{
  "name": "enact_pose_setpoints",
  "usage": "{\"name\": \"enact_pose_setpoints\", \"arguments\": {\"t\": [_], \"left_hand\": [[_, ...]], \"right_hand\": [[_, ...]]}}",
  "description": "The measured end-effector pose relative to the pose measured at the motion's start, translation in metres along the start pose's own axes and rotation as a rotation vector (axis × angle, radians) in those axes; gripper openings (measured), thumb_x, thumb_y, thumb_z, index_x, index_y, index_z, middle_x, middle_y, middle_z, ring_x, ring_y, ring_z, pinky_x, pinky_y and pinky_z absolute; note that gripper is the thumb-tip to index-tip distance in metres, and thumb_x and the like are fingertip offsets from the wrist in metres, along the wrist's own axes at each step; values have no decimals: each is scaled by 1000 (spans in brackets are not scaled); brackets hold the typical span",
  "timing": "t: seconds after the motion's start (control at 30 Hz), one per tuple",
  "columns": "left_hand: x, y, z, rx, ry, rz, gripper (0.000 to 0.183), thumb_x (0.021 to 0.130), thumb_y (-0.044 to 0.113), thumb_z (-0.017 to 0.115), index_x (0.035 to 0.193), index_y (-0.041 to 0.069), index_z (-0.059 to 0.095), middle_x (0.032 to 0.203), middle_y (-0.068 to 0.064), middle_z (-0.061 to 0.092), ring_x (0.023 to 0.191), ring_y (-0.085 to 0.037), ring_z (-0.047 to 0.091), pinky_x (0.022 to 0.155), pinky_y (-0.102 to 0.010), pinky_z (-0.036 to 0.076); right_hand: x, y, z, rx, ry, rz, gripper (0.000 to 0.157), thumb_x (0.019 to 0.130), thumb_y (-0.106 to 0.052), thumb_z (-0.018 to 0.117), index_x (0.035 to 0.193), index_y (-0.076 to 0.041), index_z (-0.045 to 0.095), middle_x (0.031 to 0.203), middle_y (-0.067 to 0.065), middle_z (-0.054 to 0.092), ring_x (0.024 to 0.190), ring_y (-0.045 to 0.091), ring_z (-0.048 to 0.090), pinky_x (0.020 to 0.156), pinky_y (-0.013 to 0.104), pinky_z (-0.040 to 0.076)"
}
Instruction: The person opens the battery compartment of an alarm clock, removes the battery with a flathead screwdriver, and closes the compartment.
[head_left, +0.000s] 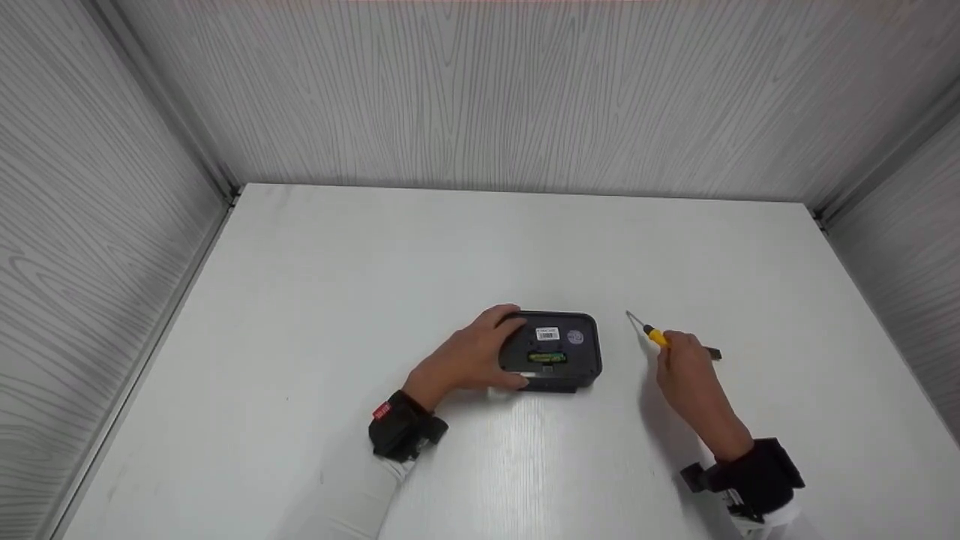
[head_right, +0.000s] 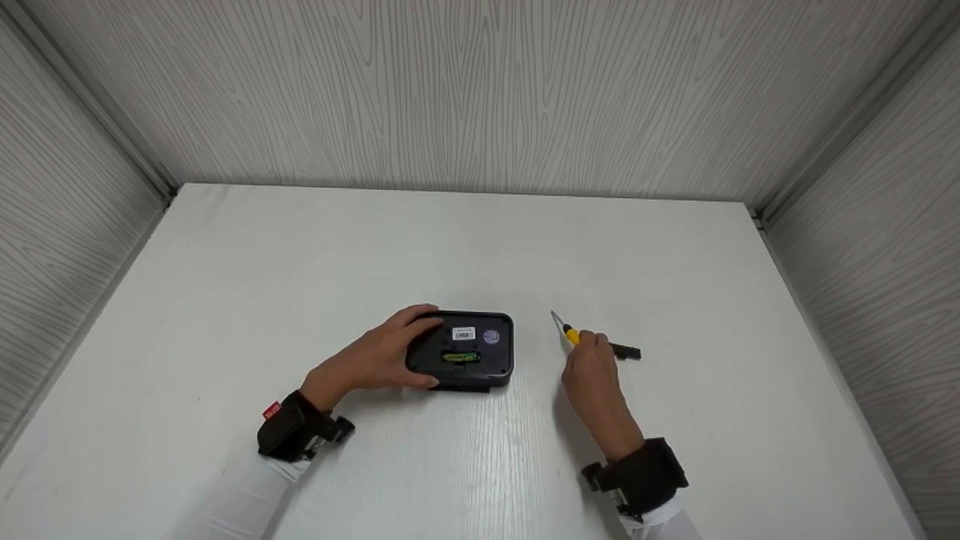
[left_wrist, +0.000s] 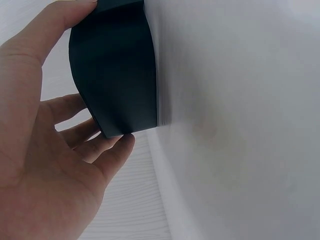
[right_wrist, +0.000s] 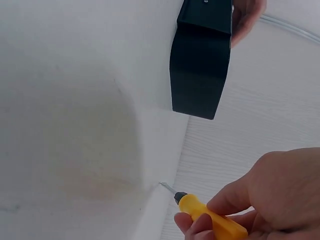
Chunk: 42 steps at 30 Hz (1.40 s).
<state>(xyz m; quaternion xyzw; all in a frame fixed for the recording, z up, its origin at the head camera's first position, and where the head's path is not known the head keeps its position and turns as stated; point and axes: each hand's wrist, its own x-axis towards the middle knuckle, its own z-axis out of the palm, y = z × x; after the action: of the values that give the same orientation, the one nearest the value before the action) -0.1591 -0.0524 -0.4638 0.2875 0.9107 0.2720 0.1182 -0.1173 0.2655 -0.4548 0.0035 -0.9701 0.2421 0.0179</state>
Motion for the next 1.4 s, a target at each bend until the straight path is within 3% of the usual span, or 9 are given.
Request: {"name": "enact_pose_setpoints", "arguments": {"t": [0.17, 0.27, 0.4, 0.53, 0.9, 1.4], "left_hand": [[0, 0, 0, 1, 1, -6, 89, 76, 48, 75, 149, 14, 38, 157, -1, 26, 138, -18, 39, 106, -37, 44], [1, 0, 1, 1, 0, -8, 88, 77, 48, 75, 149, 14, 38, 157, -1, 26, 138, -18, 38, 107, -37, 43], [1, 0, 1, 0, -2, -4, 89, 76, 48, 75, 150, 14, 38, 158, -2, 26, 140, -19, 37, 108, -37, 43], [2, 0, 1, 7, -4, -8, 89, 76, 49, 75, 150, 15, 37, 158, -2, 26, 139, -19, 38, 107, -37, 43], [3, 1, 2, 17, -13, -24, 91, 76, 51, 75, 150, 16, 36, 158, 0, 25, 141, -19, 36, 109, -38, 42], [0, 1, 1, 40, 10, 5, 89, 77, 50, 75, 149, 13, 39, 157, -1, 27, 139, -18, 38, 107, -37, 44]], "right_hand": [[1, 2, 3, -19, 27, -16, 28, 95, 4, 46, 114, 22, 54, 104, 36, 59, 97, 44, 58, 86, 53, 51], [1, 3, 4, -31, 23, -11, 24, 93, 3, 50, 108, 20, 60, 95, 32, 62, 84, 37, 58, 75, 45, 52], [2, 4, 4, -48, 20, -8, 19, 93, 1, 54, 95, 16, 65, 79, 24, 62, 68, 25, 50, 59, 32, 43], [3, 5, 5, -72, 38, -16, 18, 92, 1, 54, 85, 14, 66, 69, 19, 60, 60, 21, 45, 52, 28, 36], [4, 8, 8, -69, -3, 16, 17, 90, 2, 56, 80, 12, 66, 67, 17, 61, 56, 19, 47, 50, 28, 38], [2, 8, 8, -76, -30, 18, 20, 90, -4, 58, 90, 14, 68, 76, 21, 65, 58, 19, 50, 51, 27, 41]]}}
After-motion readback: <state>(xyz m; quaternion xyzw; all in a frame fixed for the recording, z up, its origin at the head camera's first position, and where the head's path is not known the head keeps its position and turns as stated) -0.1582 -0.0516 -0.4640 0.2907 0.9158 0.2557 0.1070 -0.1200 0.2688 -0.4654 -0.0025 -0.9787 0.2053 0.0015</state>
